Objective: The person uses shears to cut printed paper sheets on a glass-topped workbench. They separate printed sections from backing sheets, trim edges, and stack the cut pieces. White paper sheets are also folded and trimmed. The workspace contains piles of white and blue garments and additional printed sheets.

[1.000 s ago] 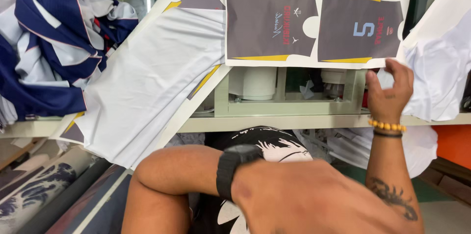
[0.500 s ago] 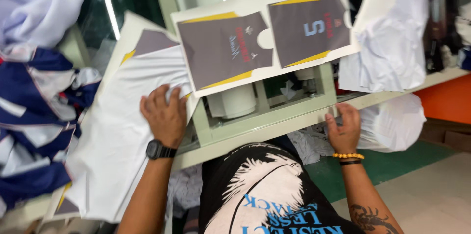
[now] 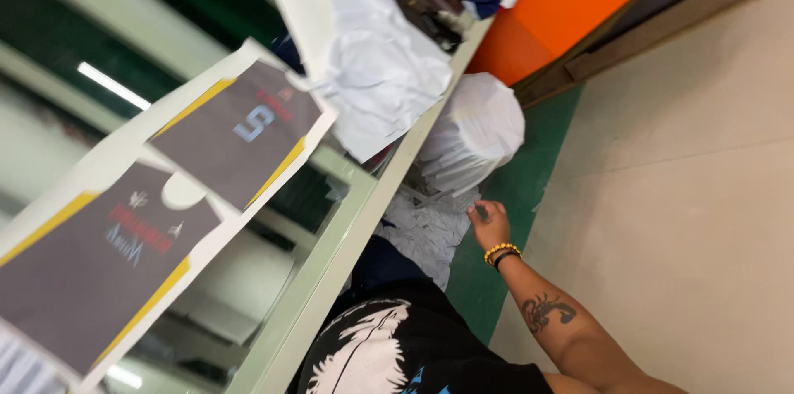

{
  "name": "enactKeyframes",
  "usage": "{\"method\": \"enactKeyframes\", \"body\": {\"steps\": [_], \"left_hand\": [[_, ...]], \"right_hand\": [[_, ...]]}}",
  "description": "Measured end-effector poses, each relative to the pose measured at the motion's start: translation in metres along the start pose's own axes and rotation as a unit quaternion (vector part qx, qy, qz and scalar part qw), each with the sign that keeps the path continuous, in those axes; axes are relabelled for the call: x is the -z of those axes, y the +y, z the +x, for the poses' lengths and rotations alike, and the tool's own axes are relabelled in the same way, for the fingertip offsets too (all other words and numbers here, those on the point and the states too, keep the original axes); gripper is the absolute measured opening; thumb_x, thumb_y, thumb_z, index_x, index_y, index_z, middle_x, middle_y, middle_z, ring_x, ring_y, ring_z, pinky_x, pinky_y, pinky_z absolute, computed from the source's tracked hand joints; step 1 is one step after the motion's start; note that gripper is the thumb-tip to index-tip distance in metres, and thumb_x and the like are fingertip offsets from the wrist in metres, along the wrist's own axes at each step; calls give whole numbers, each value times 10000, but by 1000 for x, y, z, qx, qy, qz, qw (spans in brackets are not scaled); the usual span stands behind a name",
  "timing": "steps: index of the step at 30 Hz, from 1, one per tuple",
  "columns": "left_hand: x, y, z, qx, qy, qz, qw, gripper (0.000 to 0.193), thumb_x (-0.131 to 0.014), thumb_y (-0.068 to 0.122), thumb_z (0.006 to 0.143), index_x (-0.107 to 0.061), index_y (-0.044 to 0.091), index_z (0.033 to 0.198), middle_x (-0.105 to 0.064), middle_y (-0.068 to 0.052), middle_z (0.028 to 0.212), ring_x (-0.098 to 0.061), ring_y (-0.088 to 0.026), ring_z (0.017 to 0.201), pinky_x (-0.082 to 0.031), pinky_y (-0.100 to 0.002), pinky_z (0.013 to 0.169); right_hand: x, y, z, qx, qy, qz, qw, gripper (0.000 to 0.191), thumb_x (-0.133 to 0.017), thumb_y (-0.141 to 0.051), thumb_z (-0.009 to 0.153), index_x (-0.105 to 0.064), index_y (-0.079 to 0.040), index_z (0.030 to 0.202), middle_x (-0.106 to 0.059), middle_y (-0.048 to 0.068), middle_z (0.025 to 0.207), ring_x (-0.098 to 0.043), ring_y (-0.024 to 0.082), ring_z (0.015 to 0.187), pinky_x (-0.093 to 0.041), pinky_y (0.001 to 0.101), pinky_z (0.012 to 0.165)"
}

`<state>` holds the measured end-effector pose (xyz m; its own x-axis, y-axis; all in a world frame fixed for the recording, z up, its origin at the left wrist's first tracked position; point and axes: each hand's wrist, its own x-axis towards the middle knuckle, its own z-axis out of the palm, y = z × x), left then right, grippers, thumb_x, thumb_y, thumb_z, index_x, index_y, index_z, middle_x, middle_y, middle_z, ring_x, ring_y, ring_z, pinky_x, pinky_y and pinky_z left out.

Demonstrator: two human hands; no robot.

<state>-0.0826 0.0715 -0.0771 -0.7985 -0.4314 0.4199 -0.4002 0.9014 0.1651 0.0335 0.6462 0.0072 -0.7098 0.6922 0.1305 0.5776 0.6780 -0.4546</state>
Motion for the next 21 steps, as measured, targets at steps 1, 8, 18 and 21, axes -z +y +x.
{"method": "enactKeyframes", "body": {"steps": [1,8,18,21], "left_hand": [[-7,26,2,1,6,2,1000,247,-739,193,1009,-682,116,1238,-596,-116,1221,-529,-299,1192,-347,-533,1065],[27,119,17,22,36,-87,995,170,-734,148,1003,-691,103,1162,-617,-108,1087,-570,-293,1057,-411,-479,949],[102,180,-75,-21,-52,-154,986,245,-718,60,865,-704,94,1107,-651,-126,1146,-610,-346,1107,-483,-456,971],[95,212,-58,-69,-24,-108,991,273,-738,133,870,-703,101,1139,-648,-135,1196,-616,-348,1114,-486,-466,928]], "right_hand": [[3,5,14,-12,13,8,1000,282,-777,-310,861,-757,-83,1027,-698,129,1076,-684,291,984,-547,390,853],[-19,-5,218,157,51,161,973,228,-660,-271,1009,-731,-55,1004,-698,125,966,-666,297,811,-535,382,775],[-75,-90,414,388,-207,-251,862,520,-795,-415,874,-727,-86,1270,-712,242,1186,-656,419,1167,-532,518,935],[-83,-97,438,361,-268,-266,853,732,-815,-474,806,-659,-85,1406,-733,224,1205,-677,438,1102,-544,515,883]]}}
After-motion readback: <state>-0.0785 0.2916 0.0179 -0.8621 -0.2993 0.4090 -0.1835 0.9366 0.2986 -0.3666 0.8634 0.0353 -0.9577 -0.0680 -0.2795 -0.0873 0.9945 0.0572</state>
